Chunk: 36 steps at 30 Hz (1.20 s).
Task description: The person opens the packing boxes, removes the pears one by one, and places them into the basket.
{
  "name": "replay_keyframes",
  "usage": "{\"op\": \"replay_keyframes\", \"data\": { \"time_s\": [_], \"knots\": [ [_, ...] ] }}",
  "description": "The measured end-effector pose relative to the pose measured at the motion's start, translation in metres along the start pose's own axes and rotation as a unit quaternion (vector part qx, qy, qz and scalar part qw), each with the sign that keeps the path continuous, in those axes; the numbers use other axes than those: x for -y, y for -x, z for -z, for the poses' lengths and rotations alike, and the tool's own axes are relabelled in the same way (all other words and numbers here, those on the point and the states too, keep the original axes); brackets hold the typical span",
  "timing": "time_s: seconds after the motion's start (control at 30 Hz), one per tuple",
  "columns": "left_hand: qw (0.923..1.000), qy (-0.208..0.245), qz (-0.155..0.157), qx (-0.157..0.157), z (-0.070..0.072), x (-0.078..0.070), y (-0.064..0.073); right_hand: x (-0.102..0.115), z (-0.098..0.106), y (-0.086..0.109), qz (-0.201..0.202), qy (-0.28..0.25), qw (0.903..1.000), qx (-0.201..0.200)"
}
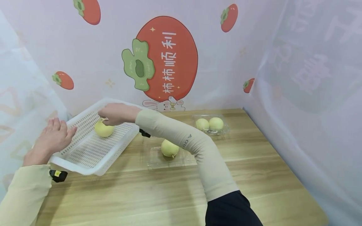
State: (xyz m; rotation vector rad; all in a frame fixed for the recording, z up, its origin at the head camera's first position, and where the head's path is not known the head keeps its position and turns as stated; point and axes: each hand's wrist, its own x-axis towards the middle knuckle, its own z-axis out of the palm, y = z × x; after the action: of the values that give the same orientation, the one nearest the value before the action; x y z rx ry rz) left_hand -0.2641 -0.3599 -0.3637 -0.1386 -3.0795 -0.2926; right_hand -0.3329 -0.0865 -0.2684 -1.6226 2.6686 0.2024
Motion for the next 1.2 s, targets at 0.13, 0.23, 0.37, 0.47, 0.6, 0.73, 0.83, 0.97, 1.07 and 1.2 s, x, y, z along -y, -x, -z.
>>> {"op": "replay_keyframes", "data": {
  "time_s": [0.13, 0.23, 0.37, 0.47, 0.6, 0.73, 0.83, 0.97, 1.07, 1.2],
  "knots": [
    [1.0, 0.001, 0.004, 0.003, 0.0, 0.0, 0.001, -0.003, -0.002, 0.017, 0.002, -0.009, 0.9999, -0.008],
    [1.0, 0.003, 0.007, -0.001, 0.0, -0.001, 0.002, -0.005, -0.002, 0.029, 0.008, -0.014, 0.9996, -0.022],
    [1.0, -0.002, 0.002, -0.009, 0.0, -0.001, 0.002, -0.008, -0.005, 0.047, 0.019, -0.024, 0.9986, -0.042],
    [1.0, -0.007, -0.001, -0.007, -0.003, -0.001, 0.002, -0.012, -0.012, 0.063, 0.025, -0.034, 0.9976, -0.054],
    [1.0, -0.004, 0.005, 0.001, -0.004, -0.004, 0.0, -0.019, -0.024, 0.082, 0.022, -0.039, 0.9968, -0.067],
    [0.9999, 0.001, 0.012, 0.006, -0.004, -0.005, -0.003, -0.026, -0.032, 0.099, 0.001, -0.035, 0.9973, -0.065],
    [0.9997, 0.007, 0.02, 0.01, -0.004, -0.005, -0.004, -0.029, -0.036, 0.111, -0.011, -0.035, 0.9976, -0.058],
    [0.9996, 0.012, 0.025, 0.008, -0.002, -0.005, -0.005, -0.03, -0.041, 0.123, -0.014, -0.03, 0.9974, -0.065],
    [0.9997, 0.008, 0.023, 0.003, -0.001, -0.004, -0.004, -0.031, -0.046, 0.132, -0.01, -0.029, 0.997, -0.07],
    [0.9998, -0.003, 0.021, 0.0, -0.001, -0.003, -0.003, -0.031, -0.055, 0.144, -0.01, -0.041, 0.9969, -0.066]
  ]
}}
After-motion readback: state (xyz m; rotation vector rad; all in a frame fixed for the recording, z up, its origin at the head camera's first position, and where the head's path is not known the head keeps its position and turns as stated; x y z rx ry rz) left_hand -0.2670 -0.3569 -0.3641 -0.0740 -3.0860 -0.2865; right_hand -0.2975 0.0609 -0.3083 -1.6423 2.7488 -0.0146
